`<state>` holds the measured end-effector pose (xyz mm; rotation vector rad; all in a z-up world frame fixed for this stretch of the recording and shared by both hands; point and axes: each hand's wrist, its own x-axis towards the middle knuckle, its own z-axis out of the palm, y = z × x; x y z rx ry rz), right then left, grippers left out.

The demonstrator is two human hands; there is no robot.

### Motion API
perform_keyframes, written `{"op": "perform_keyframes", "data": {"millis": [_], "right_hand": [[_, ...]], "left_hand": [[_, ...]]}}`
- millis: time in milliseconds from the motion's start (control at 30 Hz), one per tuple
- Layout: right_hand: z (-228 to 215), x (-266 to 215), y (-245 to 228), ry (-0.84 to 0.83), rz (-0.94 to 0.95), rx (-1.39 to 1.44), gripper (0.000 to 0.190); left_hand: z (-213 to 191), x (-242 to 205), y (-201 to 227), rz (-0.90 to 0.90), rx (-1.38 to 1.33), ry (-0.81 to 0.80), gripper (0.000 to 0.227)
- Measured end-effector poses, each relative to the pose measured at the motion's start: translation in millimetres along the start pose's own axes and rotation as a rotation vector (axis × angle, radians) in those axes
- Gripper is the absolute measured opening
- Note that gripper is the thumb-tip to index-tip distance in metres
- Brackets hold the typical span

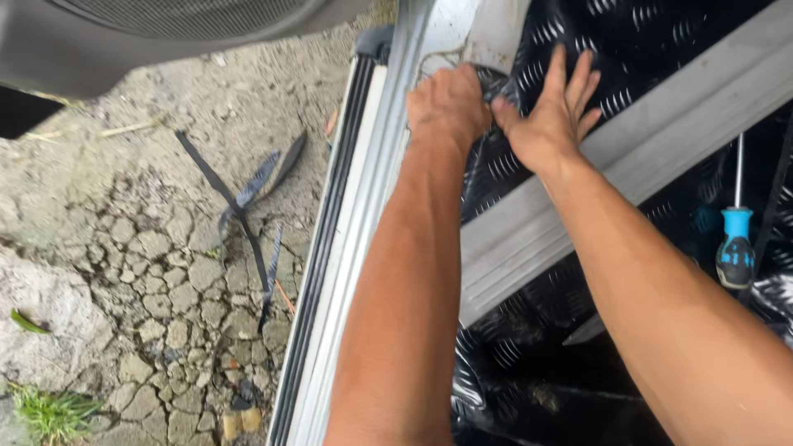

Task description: The person fits black diamond-patterned upholstery material into the interior of a vehicle, cutting the material with scissors and tucking it into the edges by hand.

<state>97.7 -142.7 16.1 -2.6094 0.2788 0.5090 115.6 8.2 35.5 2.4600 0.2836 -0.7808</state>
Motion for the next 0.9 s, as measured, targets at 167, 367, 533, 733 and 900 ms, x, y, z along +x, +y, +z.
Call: {"op": "perform_keyframes", "data": {"millis": [167, 367, 533, 733, 900], "right_hand": [[5, -3, 12, -0.038, -0.009, 0.009, 0.107], [8, -3, 1, -0.068, -0.012, -0.002, 0.099], [8, -4, -6, -0.045, 0.049, 0.014, 0.1], [-9, 6, -15, -0.165, 0.08, -0.167, 0.109], [-20, 7, -34, -0.215, 0.111, -0.242, 0.11]], "left_hand": [[8, 7, -7, -0.019, -0.041, 0.014, 0.041], [4, 4, -7, -0.04, -0.061, 0.042, 0.037], [7, 4, -6, -0.037, -0.166, 0.05, 0.034], [5, 1, -9, 0.022, -0.134, 0.065, 0.037], [1, 8, -12, -0.005, -0.117, -0.045, 0.041]]}}
